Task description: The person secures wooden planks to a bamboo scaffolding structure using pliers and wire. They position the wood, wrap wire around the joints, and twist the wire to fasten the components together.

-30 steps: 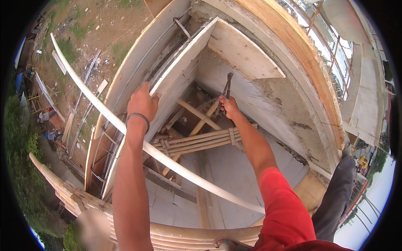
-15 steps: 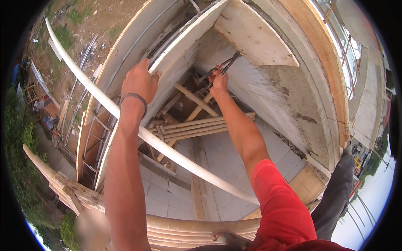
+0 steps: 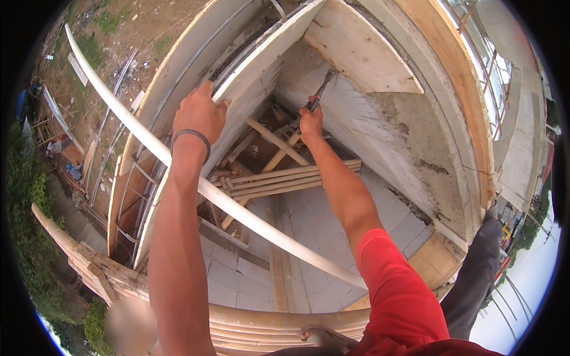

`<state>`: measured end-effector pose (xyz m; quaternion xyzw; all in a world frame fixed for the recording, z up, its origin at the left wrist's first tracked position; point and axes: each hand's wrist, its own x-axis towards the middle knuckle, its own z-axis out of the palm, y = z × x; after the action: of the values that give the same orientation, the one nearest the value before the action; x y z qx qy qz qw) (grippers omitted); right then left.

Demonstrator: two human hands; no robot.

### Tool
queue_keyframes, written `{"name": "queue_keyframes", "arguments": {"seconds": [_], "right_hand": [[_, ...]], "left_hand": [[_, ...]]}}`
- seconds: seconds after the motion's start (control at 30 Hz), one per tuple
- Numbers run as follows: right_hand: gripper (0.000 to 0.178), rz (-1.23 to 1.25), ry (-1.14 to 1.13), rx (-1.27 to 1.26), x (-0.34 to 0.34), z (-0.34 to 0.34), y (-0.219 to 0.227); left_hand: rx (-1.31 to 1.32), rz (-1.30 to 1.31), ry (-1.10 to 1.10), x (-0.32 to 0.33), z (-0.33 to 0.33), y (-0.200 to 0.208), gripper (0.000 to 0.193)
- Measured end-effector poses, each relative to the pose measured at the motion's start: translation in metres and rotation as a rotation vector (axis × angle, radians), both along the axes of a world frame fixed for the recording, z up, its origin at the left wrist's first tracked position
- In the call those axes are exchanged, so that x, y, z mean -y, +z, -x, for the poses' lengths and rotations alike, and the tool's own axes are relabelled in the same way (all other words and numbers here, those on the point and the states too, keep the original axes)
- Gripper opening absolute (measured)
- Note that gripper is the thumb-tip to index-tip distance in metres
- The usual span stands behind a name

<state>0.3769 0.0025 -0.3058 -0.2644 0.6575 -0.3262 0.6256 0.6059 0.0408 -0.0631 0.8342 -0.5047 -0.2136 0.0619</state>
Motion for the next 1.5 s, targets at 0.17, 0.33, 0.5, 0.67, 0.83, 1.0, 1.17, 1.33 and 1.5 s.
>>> {"name": "queue_keyframes", "arguments": {"seconds": [0.17, 0.33, 0.5, 0.67, 0.83, 1.0, 1.17, 1.33, 1.5], "right_hand": [[0.058, 0.163, 0.135, -0.735, -0.004, 0.004, -0.037], [0.056, 0.027, 0.189, -0.619, -0.007, 0.016, -0.044], [0.053, -0.133, 0.008, 0.062, 0.007, 0.039, -0.025], [0.054, -0.177, -0.09, 0.679, 0.027, 0.047, 0.008], [0.05, -0.188, -0.066, 0.881, 0.029, 0.063, 0.019], [0.055, -0.177, -0.067, 0.754, 0.021, 0.06, 0.026], [0.049, -0.068, 0.048, 0.102, 0.011, 0.058, -0.002], [0.043, 0.751, 0.433, -1.031, -0.013, 0.102, -0.035], [0.043, 0.297, 0.524, -0.644, -0.003, 0.101, 0.026]], "left_hand": [[0.005, -0.01, -0.035, 0.01, 0.006, 0.001, 0.043], [-0.015, -0.036, -0.018, 0.011, 0.007, 0.003, 0.043], [-0.011, -0.015, 0.001, 0.007, 0.006, 0.003, 0.042], [-0.034, -0.104, 0.027, 0.012, 0.011, 0.012, 0.038], [-0.029, -0.103, 0.022, 0.015, 0.013, 0.011, 0.039], [-0.001, -0.004, -0.007, 0.008, 0.006, 0.002, 0.045], [0.003, 0.004, -0.021, 0.01, 0.006, 0.001, 0.045], [0.004, 0.011, -0.063, 0.017, 0.012, 0.002, 0.039], [0.005, 0.061, -0.017, 0.004, 0.004, -0.003, 0.033]]}}
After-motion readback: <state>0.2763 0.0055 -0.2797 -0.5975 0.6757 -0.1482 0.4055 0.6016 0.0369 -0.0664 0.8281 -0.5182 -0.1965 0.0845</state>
